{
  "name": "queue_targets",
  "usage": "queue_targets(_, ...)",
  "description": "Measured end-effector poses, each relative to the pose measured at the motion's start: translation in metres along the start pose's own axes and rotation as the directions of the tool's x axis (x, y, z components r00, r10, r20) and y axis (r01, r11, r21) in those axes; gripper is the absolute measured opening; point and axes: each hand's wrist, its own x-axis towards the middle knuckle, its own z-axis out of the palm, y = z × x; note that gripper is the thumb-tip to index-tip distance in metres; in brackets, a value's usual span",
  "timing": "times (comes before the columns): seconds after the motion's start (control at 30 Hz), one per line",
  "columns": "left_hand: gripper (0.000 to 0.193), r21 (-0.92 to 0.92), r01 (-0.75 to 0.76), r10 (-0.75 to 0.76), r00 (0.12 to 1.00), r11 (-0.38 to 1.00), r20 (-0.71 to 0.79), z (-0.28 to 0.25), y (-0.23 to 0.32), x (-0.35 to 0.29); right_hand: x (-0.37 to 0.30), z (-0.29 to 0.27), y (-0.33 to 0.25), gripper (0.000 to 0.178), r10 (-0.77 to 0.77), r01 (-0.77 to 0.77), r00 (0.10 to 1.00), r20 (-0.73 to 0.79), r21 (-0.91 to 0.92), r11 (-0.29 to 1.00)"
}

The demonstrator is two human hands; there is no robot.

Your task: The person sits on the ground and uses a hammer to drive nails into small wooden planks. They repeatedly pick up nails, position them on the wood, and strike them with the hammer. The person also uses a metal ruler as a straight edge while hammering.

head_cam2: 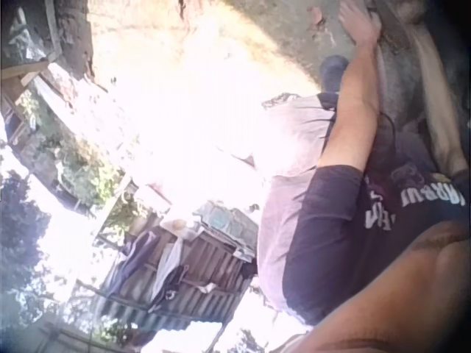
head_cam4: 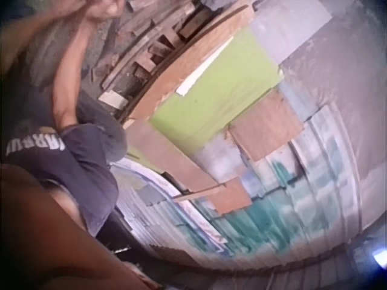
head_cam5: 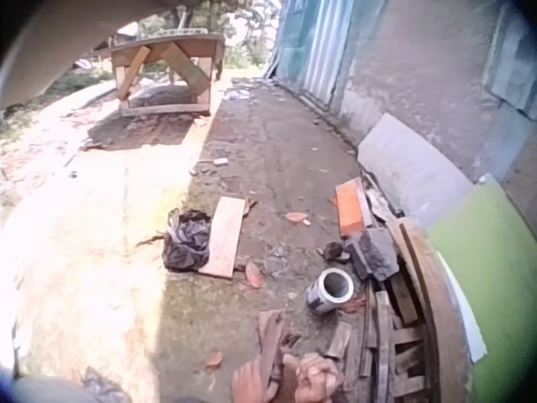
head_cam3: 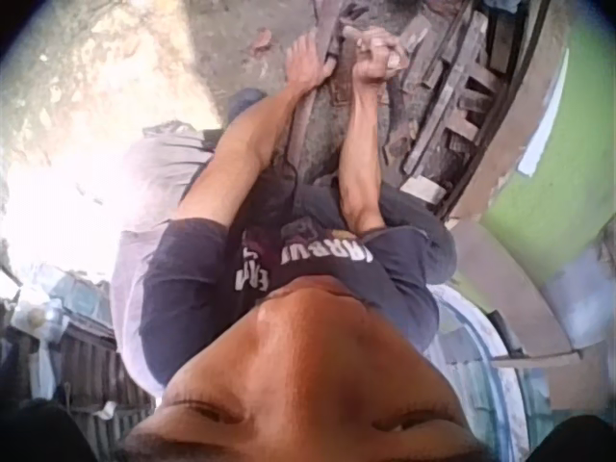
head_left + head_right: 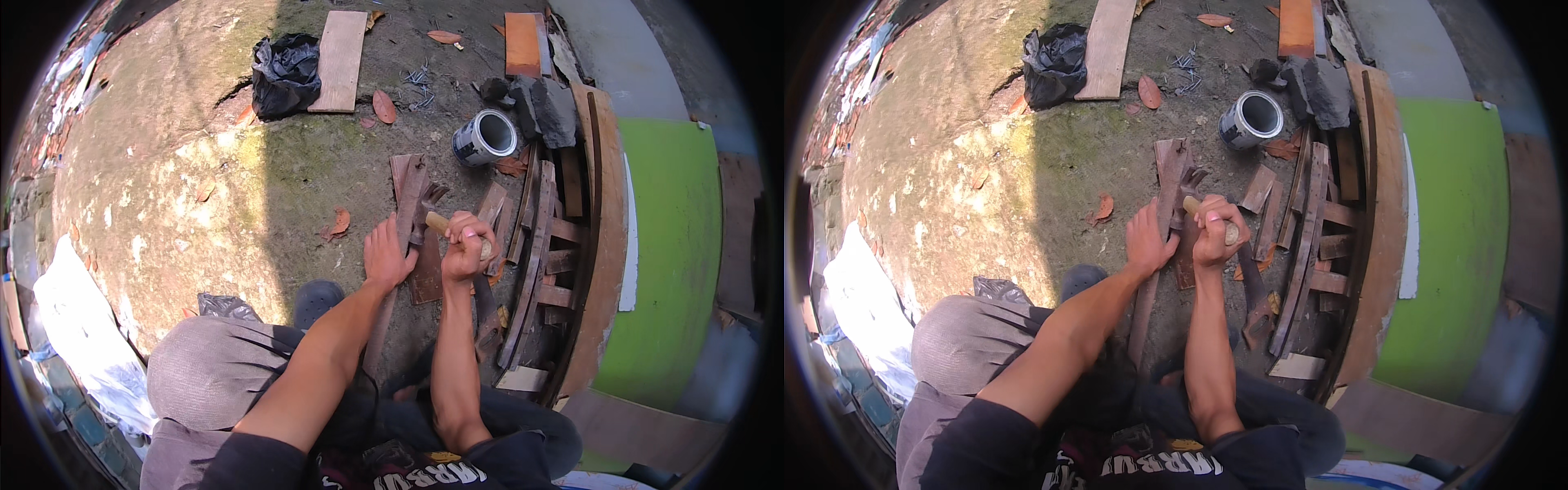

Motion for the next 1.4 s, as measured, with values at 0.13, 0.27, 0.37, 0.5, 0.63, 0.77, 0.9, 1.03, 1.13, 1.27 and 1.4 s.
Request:
queue_targets(0.13, 0.087, -0.03, -0.084, 0.085, 0.996, 0.996, 0.015, -0.012, 0.006, 0.0, 0.004, -0.044, -0.019, 0.024, 0.13, -0.103, 0.986, -0.106, 0.229, 0.968)
queue_targets(0.27, 0.088, -0.067, -0.154, 0.153, 0.988, 0.986, -0.024, -0.01, -0.011, 0.008, 0.016, -0.07, -0.047, 0.029, 0.137, -0.107, 0.989, -0.055, 0.381, 0.918)
queue_targets(0.37, 0.053, -0.229, -0.062, 0.023, 0.986, 0.972, -0.167, -0.014, 0.013, 0.024, 0.019, -0.093, -0.069, 0.032, 0.121, -0.104, 0.993, 0.0, 0.508, 0.855)
queue_targets(0.5, 0.047, -0.453, 0.131, -0.127, 0.991, 0.882, 0.039, -0.028, 0.063, 0.051, 0.019, -0.11, -0.085, 0.032, 0.078, -0.055, 0.997, -0.013, 0.599, 0.799)
queue_targets(0.63, 0.053, -0.776, 0.121, 0.009, 0.987, 0.619, 0.161, -0.032, 0.101, 0.057, 0.015, -0.125, -0.087, 0.031, 0.056, -0.019, 0.997, -0.045, 0.586, 0.81)
queue_targets(0.77, 0.048, -0.77, 0.188, 0.094, 0.948, 0.61, 0.305, -0.024, 0.104, 0.066, 0.011, -0.131, -0.086, 0.031, 0.093, -0.055, 0.995, -0.04, 0.565, 0.823)
queue_targets(0.9, 0.04, -0.577, 0.301, 0.035, 0.867, 0.759, 0.498, -0.018, 0.091, 0.073, 0.005, -0.127, -0.08, 0.03, 0.19, -0.172, 0.982, 0.019, 0.518, 0.838)
queue_targets(1.03, 0.024, -0.603, 0.65, -0.219, 0.743, 0.463, 0.633, -0.025, 0.103, 0.083, -0.008, -0.126, -0.065, 0.028, 0.395, -0.413, 0.91, 0.122, 0.318, 0.853)
queue_targets(1.13, 0.031, -0.662, 0.54, -0.269, 0.839, 0.52, 0.474, -0.044, 0.104, 0.115, -0.019, -0.124, -0.059, 0.026, 0.483, -0.487, 0.872, 0.078, 0.232, 0.842)
queue_targets(1.27, 0.045, -0.824, 0.023, -0.325, 0.925, 0.566, -0.198, -0.055, 0.076, 0.177, -0.023, -0.124, -0.062, 0.026, 0.452, -0.424, 0.892, 0.011, 0.368, 0.827)
queue_targets(1.4, 0.041, -0.344, 0.022, -0.077, 0.986, 0.939, -0.147, -0.038, 0.021, 0.182, -0.022, -0.121, -0.069, 0.025, 0.42, -0.385, 0.908, -0.014, 0.373, 0.844)
